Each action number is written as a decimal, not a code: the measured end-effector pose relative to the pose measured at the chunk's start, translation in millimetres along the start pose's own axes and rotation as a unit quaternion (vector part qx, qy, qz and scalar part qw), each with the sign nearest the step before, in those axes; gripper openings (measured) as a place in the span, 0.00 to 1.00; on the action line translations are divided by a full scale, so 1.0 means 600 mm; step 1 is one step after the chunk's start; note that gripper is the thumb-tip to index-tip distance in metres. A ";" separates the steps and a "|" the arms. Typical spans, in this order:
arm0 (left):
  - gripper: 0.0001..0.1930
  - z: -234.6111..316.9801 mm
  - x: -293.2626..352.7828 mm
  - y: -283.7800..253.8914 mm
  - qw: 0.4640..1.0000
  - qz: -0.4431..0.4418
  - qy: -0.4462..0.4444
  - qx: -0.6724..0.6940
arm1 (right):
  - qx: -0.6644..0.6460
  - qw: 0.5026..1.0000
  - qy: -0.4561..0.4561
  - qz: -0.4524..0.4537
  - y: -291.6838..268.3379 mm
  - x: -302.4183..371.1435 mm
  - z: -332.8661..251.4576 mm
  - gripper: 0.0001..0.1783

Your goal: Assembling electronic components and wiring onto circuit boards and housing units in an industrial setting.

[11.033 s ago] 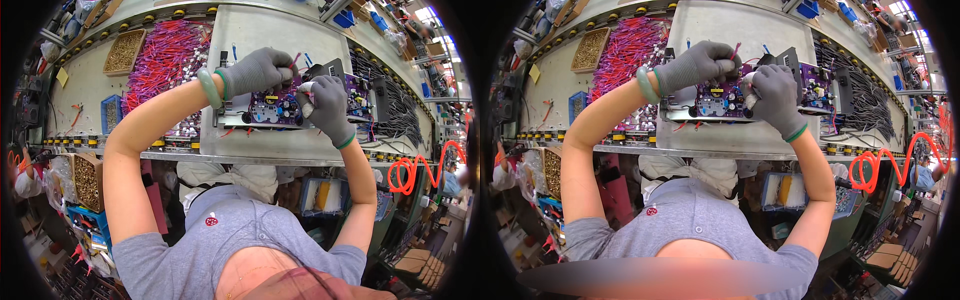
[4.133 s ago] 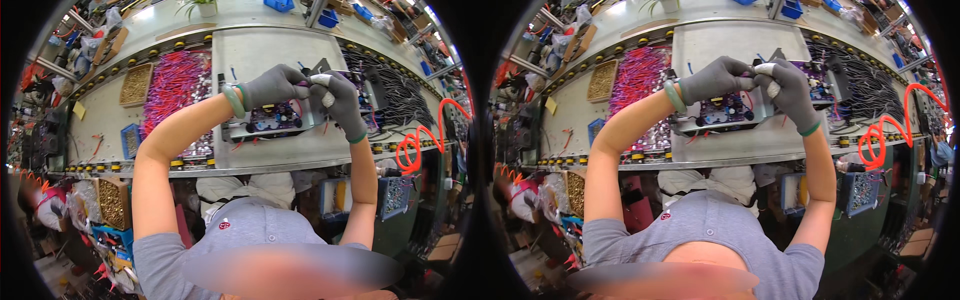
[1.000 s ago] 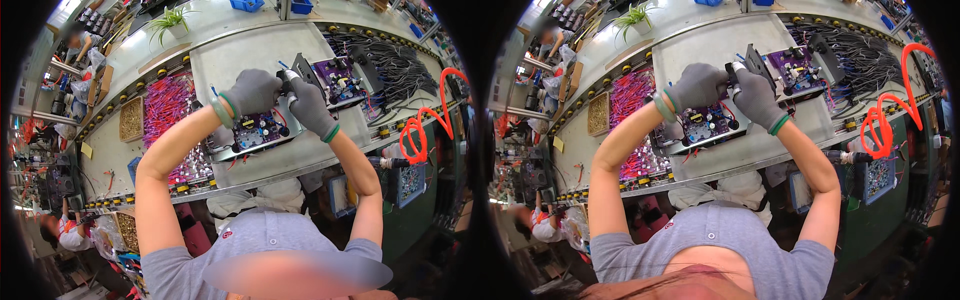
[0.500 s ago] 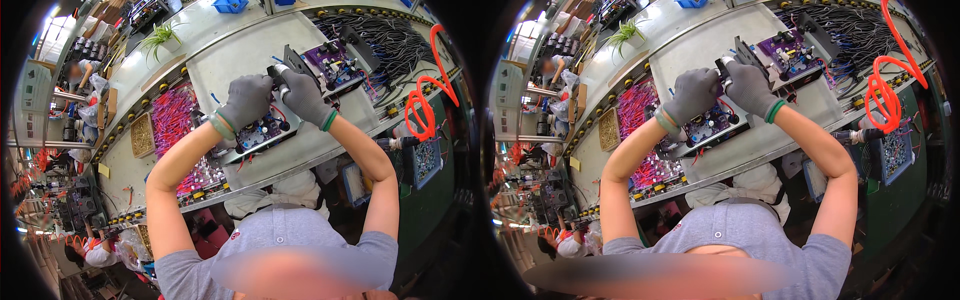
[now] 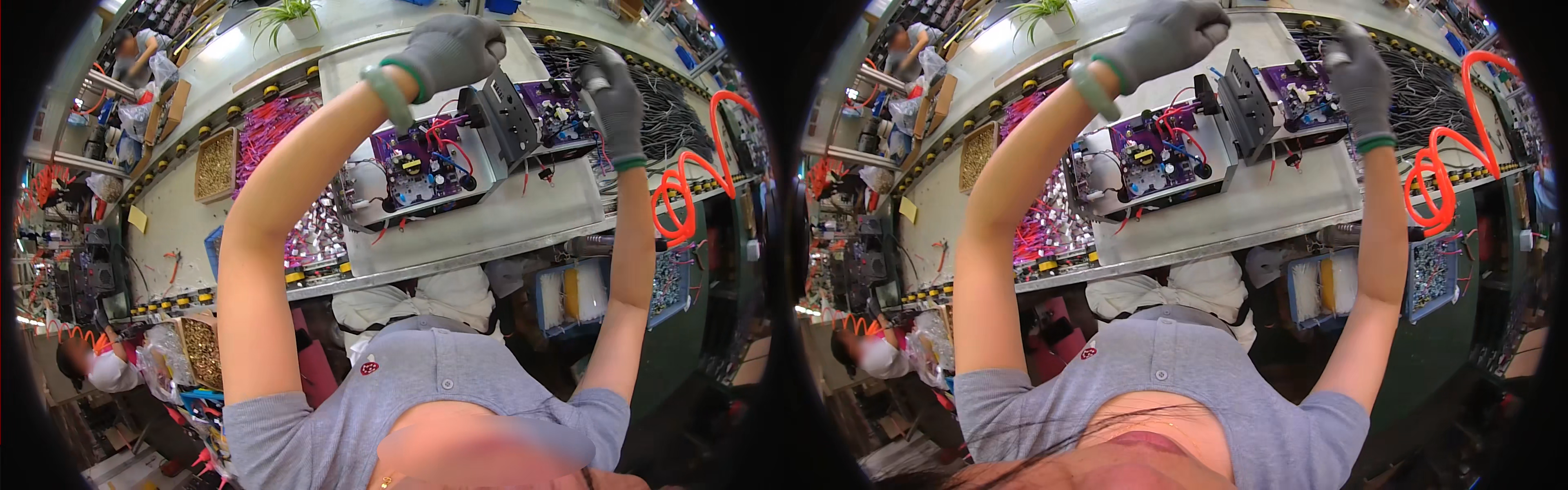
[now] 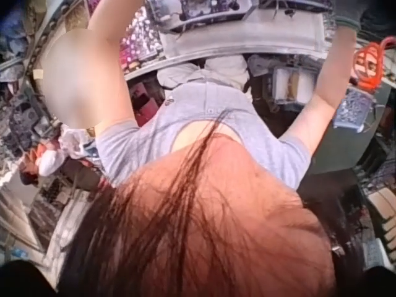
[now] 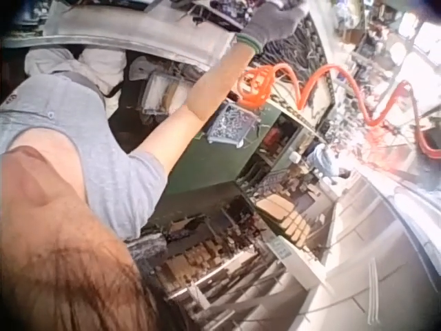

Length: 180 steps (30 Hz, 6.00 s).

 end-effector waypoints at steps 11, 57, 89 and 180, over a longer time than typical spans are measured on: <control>0.19 -0.061 0.140 0.023 0.974 -0.202 -0.104 0.013 | 0.232 0.955 0.096 -0.160 0.041 0.059 0.082 0.26; 0.21 -0.086 0.289 0.031 0.992 -0.019 -0.058 -0.107 | -0.173 0.880 -0.273 -0.348 0.273 -0.053 -0.098 0.20; 0.23 -0.071 0.289 -0.013 0.991 -0.018 -0.110 -0.068 | -0.310 0.879 -0.104 -0.347 0.234 -0.006 -0.193 0.29; 0.14 -0.109 0.216 -0.021 0.906 -0.065 -0.296 0.296 | -0.367 0.880 -0.104 -0.283 0.149 0.214 -0.294 0.14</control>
Point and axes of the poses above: each hand's wrist, its own x-axis away from the middle knuckle, its own y-axis out of the palm, z = x × y, the point moved 3 cm from there along -x, towards the middle knuckle, and after that the axes turned 6 degrees about x, right-handed, at the moved point
